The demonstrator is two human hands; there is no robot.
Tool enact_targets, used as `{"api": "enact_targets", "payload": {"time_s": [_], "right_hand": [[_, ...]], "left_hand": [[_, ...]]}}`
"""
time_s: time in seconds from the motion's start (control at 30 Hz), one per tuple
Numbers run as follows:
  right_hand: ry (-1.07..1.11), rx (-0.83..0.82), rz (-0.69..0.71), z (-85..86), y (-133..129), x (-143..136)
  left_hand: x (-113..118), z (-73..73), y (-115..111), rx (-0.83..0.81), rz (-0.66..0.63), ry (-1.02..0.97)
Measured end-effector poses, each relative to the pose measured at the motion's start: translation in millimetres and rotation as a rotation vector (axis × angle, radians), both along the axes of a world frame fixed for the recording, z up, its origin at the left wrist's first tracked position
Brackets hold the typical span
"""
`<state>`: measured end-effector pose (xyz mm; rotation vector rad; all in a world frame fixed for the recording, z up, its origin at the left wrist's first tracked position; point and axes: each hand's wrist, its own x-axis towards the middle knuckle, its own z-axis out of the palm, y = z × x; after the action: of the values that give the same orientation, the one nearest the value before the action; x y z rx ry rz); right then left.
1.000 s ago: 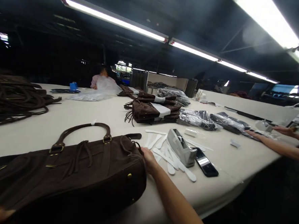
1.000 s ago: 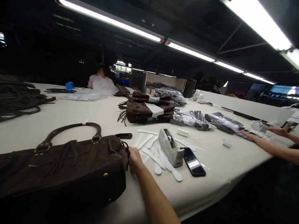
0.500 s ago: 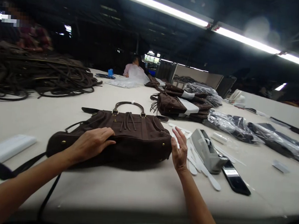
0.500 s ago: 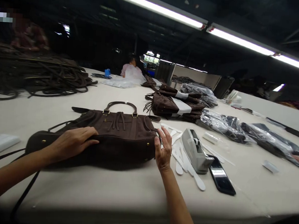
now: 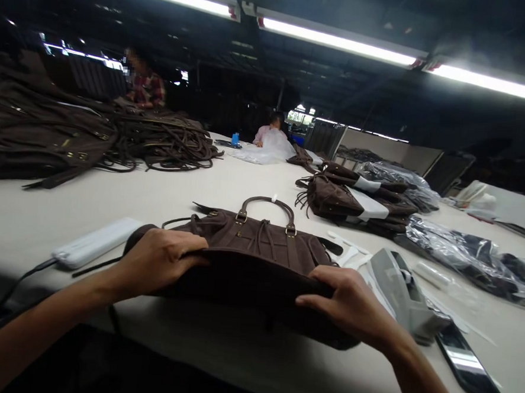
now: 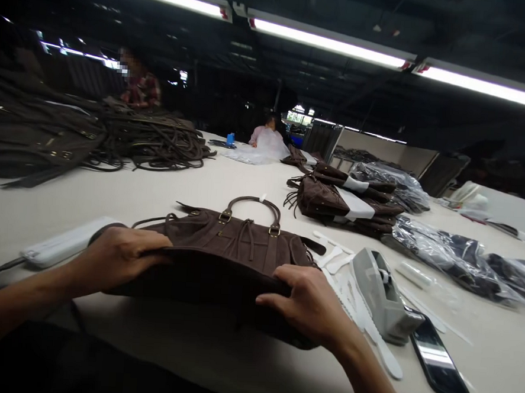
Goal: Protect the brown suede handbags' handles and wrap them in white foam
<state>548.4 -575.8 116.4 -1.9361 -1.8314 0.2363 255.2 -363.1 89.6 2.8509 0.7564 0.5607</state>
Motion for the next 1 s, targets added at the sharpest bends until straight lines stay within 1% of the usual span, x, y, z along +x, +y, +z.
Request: {"api": "enact_targets", "payload": {"time_s": [0.03,0.07,0.1,0.17,0.23,0.27,0.33,0.37,0.43,0.5,0.53,0.6,0.67,0.73,0.8,0.87,0.93,1.0], "right_hand": [[0.026,-0.018,-0.005,2.8,-3,-1],[0.030,-0.036,-0.021,1.8,-4,-2],[0.015,-0.061,-0.039,-2.7,-2,-1],[-0.035,-0.137,-0.064,-19.6,6,2],[-0.068,-0.206,-0.067,-37.5,13,4],[-0.082,-0.222,-0.061,-43.4,15,5],[-0.124,-0.215,-0.030,-46.4,15,6],[-0.157,-0.199,-0.005,-44.3,13,7],[-0.246,-0.170,0.052,-38.5,10,7],[-0.356,-0.118,0.100,-39.3,7,8],[-0.416,-0.064,0.118,-44.2,6,8],[-0.535,0.104,0.157,-62.6,2,6],[-0.644,0.292,0.183,-85.9,-5,2],[-0.725,0.401,0.166,-106.0,-15,-4],[-0.765,0.413,0.119,-118.7,-26,-9],[-0.755,0.386,0.071,-125.6,-36,-12],[-0.701,0.375,0.032,-129.5,-41,-11],[-0.638,0.374,0.006,-131.6,-43,-7]], "left_hand": [[-1,1.6,-2,-0.046,-0.030,0.051],[0,1.1,-2,-0.092,-0.055,0.113],[4,-1.5,-1,-0.134,-0.065,0.167],[14,-10.9,1,-0.183,-0.039,0.237],[23,-21.1,3,-0.188,-0.023,0.275],[26,-25.0,3,-0.175,-0.026,0.286],[27,-30.3,2,-0.117,-0.057,0.270],[25,-32.7,1,-0.060,-0.085,0.230],[16,-39.6,0,0.124,-0.164,0.062],[7,-52.2,-1,0.355,-0.272,-0.133],[2,-60.4,-1,0.458,-0.330,-0.207],[-4,-78.5,-1,0.594,-0.416,-0.285],[-8,-94.6,-4,0.635,-0.442,-0.302],[-13,-105.0,-11,0.608,-0.433,-0.306],[-21,-108.8,-22,0.550,-0.409,-0.290],[-30,-107.2,-33,0.517,-0.375,-0.249],[-38,-101.0,-40,0.524,-0.362,-0.190],[-43,-90.5,-38,0.537,-0.334,-0.124]]}}
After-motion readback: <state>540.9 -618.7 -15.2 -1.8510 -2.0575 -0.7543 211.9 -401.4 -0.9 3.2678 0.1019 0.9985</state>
